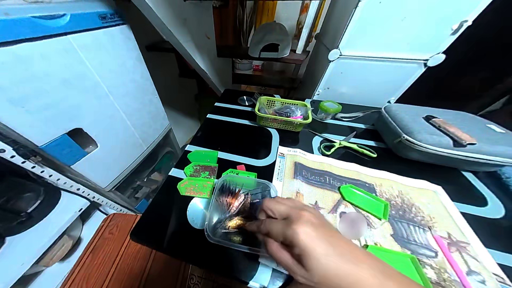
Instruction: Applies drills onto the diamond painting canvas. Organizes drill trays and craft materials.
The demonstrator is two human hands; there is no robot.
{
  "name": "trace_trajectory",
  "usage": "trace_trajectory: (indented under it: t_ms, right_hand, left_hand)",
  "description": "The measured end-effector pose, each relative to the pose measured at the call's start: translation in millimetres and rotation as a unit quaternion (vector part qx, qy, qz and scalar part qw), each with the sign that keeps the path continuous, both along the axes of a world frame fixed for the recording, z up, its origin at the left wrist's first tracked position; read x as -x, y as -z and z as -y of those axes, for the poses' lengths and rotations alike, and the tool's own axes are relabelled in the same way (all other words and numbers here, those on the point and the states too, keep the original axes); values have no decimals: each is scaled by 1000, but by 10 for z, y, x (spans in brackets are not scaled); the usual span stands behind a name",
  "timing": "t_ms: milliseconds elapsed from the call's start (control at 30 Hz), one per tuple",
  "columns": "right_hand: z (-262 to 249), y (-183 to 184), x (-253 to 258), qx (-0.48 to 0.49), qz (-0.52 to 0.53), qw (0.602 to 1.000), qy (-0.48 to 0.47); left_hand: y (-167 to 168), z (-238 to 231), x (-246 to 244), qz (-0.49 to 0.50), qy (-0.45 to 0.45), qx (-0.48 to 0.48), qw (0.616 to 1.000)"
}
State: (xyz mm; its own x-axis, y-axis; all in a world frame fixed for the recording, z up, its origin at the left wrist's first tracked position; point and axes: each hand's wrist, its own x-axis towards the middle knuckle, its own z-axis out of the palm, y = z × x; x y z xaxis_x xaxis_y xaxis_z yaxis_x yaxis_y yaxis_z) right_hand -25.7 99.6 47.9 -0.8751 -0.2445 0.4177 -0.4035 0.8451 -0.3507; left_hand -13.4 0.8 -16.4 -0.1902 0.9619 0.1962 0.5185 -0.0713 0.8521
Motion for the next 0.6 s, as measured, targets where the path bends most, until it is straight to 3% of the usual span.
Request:
trace_trajectory:
  t_ms: [67, 133, 200, 367, 500, 600]
  right_hand:
    - [-211, -167, -164, 42, -14, 999, 26]
    - [-489, -283, -457, 92, -36, 992, 79]
    - [-721, -197, -820, 142, -74, 972, 169]
    - [-917, 554, -1667, 237, -137, 872, 405]
    - [-897, 857, -1955, 280, -146, 836, 448]
    - [-905, 902, -1987, 330, -142, 814, 456]
  left_hand:
    - [111, -86, -43, 49, -41, -113, 992]
    - [141, -168, -39, 138, -9, -181, 974]
    - [152, -191, -12, 198, 38, -170, 965]
    - [126, -165, 19, 230, 48, -143, 961]
    - [123, -136, 23, 252, 35, -143, 956]
    - [108, -99, 86, 328, 38, -141, 933]
